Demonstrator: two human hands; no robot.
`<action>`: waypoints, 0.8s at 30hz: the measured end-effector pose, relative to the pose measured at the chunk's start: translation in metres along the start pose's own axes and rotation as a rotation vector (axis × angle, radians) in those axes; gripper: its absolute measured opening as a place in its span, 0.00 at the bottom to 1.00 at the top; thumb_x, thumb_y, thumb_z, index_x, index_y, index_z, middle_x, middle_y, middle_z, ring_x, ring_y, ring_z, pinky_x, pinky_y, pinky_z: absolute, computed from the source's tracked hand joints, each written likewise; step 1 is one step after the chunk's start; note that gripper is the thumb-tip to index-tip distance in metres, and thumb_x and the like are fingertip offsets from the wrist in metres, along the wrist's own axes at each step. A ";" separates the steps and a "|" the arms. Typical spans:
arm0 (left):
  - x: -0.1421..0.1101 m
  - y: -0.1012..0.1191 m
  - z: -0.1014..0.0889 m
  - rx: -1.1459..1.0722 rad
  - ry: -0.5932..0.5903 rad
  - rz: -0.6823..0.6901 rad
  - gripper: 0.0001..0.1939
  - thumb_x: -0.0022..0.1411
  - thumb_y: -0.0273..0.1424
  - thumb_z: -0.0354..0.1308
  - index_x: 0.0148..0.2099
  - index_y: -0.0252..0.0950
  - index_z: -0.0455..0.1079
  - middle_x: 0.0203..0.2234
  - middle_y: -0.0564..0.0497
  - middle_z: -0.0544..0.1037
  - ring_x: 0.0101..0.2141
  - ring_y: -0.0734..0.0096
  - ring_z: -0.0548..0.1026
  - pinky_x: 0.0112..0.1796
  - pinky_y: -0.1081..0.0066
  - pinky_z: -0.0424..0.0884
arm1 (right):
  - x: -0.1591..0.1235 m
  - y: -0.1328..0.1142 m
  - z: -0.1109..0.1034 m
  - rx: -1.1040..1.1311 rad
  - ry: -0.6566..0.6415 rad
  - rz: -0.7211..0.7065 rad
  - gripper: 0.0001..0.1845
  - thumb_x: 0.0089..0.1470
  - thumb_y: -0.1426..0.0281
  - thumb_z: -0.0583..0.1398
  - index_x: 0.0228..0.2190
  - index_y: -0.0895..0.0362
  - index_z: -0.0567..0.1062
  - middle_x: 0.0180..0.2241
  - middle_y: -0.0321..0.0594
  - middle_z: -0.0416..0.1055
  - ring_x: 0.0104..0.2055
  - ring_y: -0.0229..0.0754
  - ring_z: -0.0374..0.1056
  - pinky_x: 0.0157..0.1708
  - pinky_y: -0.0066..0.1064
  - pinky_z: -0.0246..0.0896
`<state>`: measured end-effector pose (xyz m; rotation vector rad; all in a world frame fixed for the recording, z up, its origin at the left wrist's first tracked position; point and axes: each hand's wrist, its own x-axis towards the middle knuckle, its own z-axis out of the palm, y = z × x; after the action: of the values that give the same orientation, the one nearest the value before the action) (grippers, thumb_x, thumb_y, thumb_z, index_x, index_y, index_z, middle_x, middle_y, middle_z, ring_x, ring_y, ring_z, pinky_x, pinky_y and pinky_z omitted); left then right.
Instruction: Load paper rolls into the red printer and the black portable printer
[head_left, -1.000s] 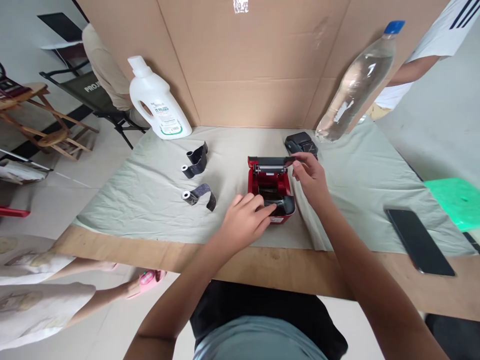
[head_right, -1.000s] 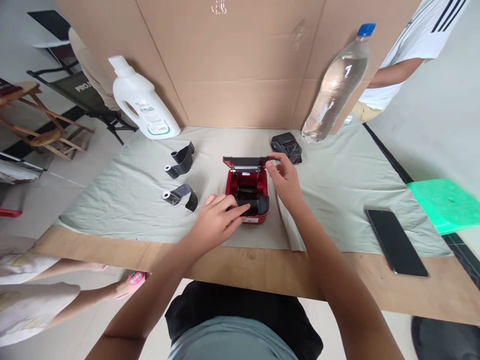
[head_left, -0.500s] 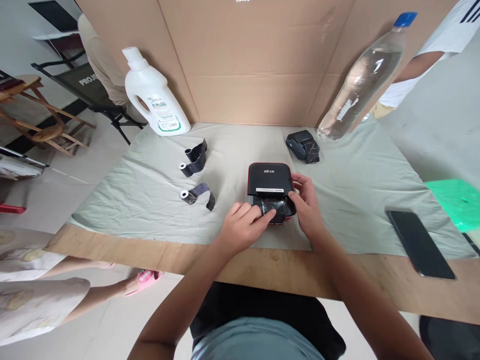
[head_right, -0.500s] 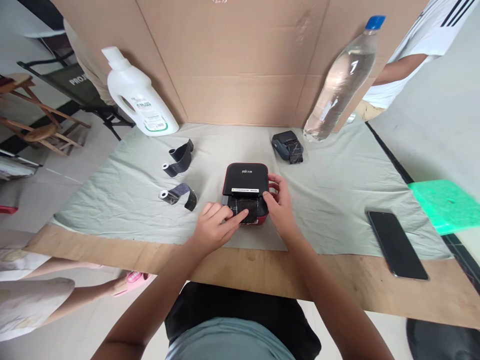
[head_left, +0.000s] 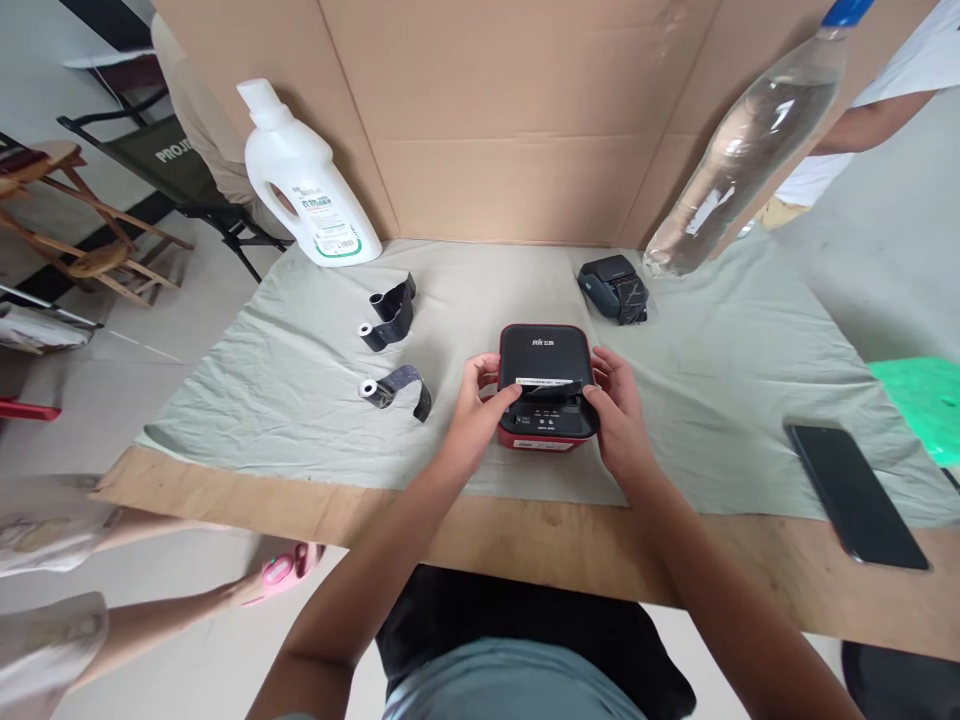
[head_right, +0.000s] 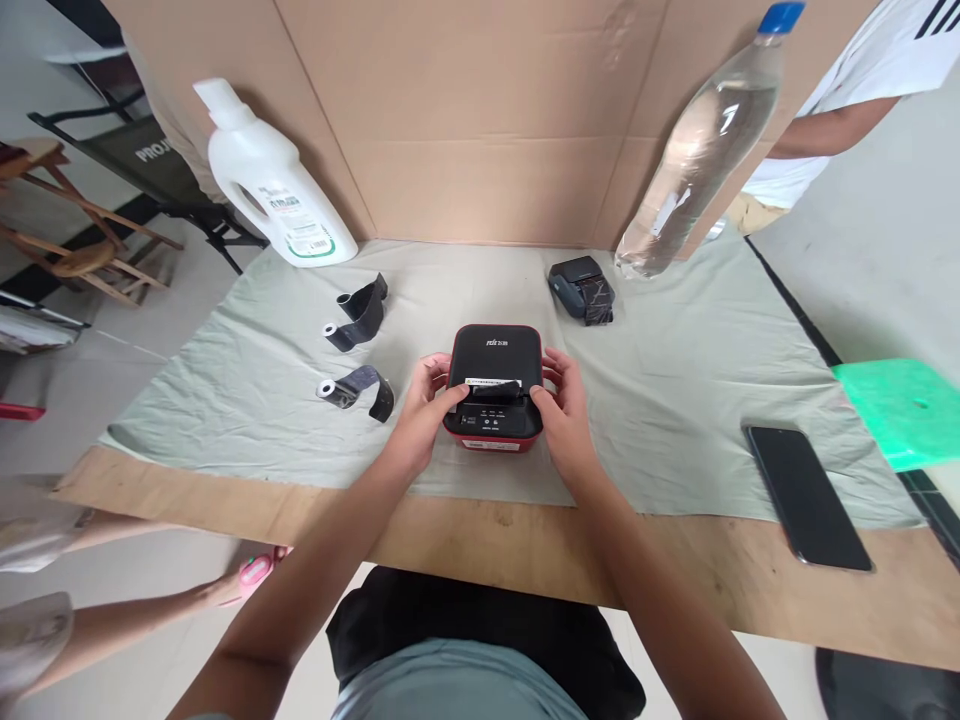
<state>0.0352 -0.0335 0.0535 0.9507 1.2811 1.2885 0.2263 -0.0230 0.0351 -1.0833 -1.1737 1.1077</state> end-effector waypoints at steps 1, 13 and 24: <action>0.001 0.000 0.000 -0.049 -0.025 -0.057 0.25 0.58 0.31 0.63 0.57 0.45 0.63 0.56 0.49 0.72 0.56 0.62 0.71 0.52 0.64 0.71 | 0.000 0.000 0.000 0.004 -0.006 0.008 0.24 0.57 0.67 0.60 0.55 0.43 0.67 0.58 0.37 0.68 0.60 0.46 0.64 0.60 0.45 0.62; -0.002 0.002 0.006 -0.148 -0.104 -0.104 0.32 0.59 0.30 0.56 0.66 0.47 0.60 0.66 0.53 0.67 0.65 0.60 0.66 0.59 0.62 0.71 | 0.002 0.003 0.000 -0.022 -0.016 0.051 0.30 0.54 0.67 0.58 0.59 0.41 0.64 0.58 0.37 0.66 0.59 0.45 0.64 0.59 0.42 0.64; -0.006 -0.008 -0.002 -0.090 -0.083 0.034 0.24 0.66 0.36 0.55 0.63 0.42 0.66 0.65 0.49 0.68 0.66 0.58 0.64 0.64 0.58 0.64 | -0.016 0.009 -0.011 -0.020 -0.008 0.085 0.23 0.62 0.55 0.59 0.57 0.44 0.70 0.60 0.38 0.70 0.63 0.48 0.65 0.62 0.46 0.64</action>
<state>0.0348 -0.0405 0.0460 0.9558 1.1376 1.3090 0.2356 -0.0379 0.0232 -1.1539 -1.1562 1.1691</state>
